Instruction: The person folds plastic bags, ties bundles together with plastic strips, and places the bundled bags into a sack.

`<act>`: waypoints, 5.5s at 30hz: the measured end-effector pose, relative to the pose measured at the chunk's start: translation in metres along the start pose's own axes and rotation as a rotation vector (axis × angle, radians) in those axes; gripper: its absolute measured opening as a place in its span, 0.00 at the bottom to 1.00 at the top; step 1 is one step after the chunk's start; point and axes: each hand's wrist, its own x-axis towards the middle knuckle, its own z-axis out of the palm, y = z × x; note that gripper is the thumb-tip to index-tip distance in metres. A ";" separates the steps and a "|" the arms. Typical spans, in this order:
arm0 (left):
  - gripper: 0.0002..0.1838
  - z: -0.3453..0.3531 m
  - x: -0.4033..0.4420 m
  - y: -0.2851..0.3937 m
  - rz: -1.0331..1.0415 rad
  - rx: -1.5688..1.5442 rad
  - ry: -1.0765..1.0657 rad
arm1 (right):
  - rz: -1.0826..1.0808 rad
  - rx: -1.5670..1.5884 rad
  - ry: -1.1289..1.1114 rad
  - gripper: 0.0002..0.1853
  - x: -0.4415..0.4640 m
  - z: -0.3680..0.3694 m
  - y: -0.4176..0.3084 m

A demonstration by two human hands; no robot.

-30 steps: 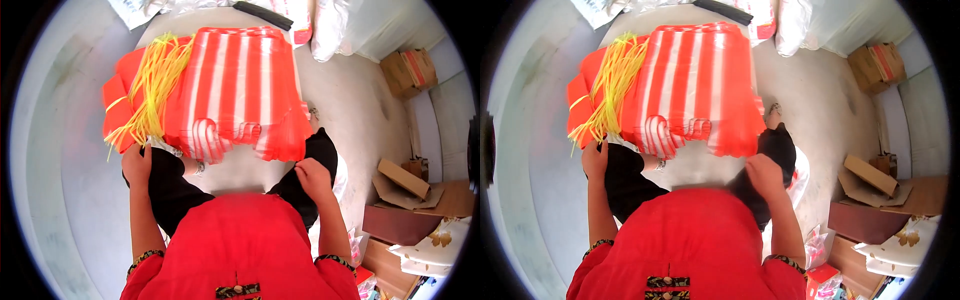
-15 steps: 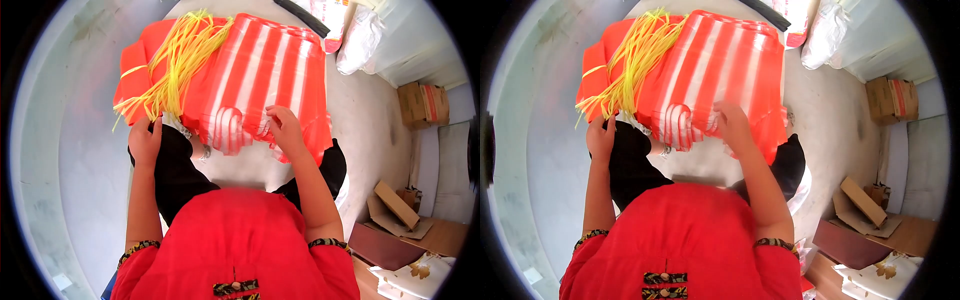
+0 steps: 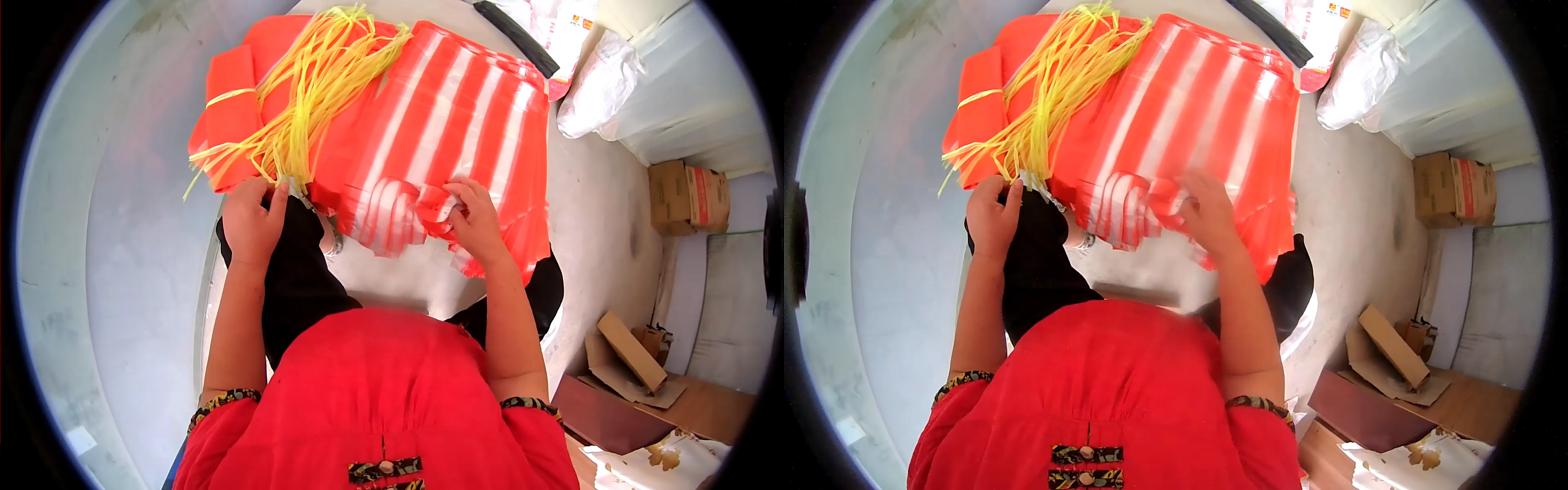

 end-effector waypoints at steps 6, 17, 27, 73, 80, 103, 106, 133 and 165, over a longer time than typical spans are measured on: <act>0.12 -0.002 -0.001 0.000 0.039 -0.035 0.046 | 0.236 0.321 0.073 0.10 0.005 -0.002 0.002; 0.29 0.038 0.009 0.099 0.511 -0.201 -0.368 | 0.261 0.379 0.111 0.09 0.006 0.004 0.005; 0.30 0.108 0.025 0.121 0.711 -0.375 -0.584 | 0.198 0.370 -0.001 0.19 -0.007 0.002 0.029; 0.34 0.090 0.069 0.077 -0.670 -1.089 -0.581 | 0.503 0.621 0.280 0.15 0.007 0.009 -0.016; 0.41 0.065 0.054 0.049 -0.639 -0.880 -0.820 | 0.244 0.325 0.039 0.15 0.009 0.011 -0.041; 0.18 0.067 0.049 0.045 -0.520 -1.124 -0.739 | -0.646 -0.403 0.157 0.15 0.022 0.072 -0.113; 0.18 0.085 0.052 0.041 -0.462 -1.007 -0.671 | -0.315 -0.213 0.217 0.14 0.018 0.057 -0.106; 0.10 0.136 0.055 0.106 0.743 -0.378 -0.409 | 0.166 -0.266 0.212 0.19 0.005 0.005 -0.030; 0.02 0.139 0.040 0.116 0.688 -0.241 -0.355 | -0.370 -0.236 0.463 0.30 0.014 0.012 -0.081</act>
